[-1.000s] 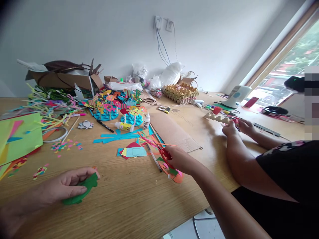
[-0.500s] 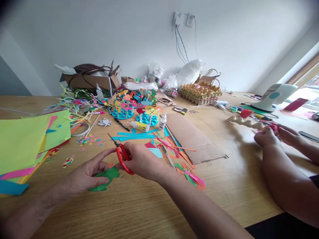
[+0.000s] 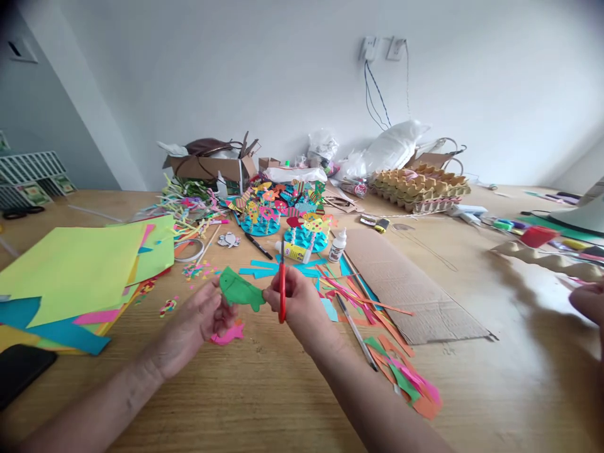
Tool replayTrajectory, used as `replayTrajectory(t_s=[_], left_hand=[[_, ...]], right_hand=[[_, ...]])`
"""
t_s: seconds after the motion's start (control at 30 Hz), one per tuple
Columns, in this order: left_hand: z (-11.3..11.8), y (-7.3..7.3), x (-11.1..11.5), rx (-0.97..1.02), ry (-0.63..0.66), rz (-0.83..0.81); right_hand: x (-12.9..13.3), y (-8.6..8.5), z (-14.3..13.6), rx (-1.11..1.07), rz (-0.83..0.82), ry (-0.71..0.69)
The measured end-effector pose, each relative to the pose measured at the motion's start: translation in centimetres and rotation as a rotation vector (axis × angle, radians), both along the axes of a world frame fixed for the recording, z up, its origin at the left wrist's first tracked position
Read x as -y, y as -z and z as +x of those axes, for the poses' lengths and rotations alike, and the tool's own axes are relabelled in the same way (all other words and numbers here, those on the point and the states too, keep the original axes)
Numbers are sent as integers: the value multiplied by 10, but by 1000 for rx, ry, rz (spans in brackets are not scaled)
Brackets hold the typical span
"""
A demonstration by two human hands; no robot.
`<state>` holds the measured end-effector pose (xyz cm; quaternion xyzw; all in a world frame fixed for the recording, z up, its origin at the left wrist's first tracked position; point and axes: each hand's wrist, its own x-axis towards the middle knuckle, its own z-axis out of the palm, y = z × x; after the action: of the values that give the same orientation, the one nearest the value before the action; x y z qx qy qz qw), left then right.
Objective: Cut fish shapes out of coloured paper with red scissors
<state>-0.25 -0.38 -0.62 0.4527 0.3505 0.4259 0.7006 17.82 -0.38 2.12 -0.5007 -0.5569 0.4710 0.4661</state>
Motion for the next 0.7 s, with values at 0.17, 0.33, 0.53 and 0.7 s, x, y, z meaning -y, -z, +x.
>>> replayTrajectory(t_s=[0.17,0.33,0.53,0.7], left_hand=[[13,16,9,-86,34,55],[18,17,9,-175,-123,46],[18,12,7,-194,-168,63],[19,11,9,-203,-162,74]], right_hand=[[0,11,-15,-127,-70,-9],[-2,18,-24,-119,-122,-64],[-3,25,-26,-126,-122,-52],[1,25,-29,-199,-119,-52]])
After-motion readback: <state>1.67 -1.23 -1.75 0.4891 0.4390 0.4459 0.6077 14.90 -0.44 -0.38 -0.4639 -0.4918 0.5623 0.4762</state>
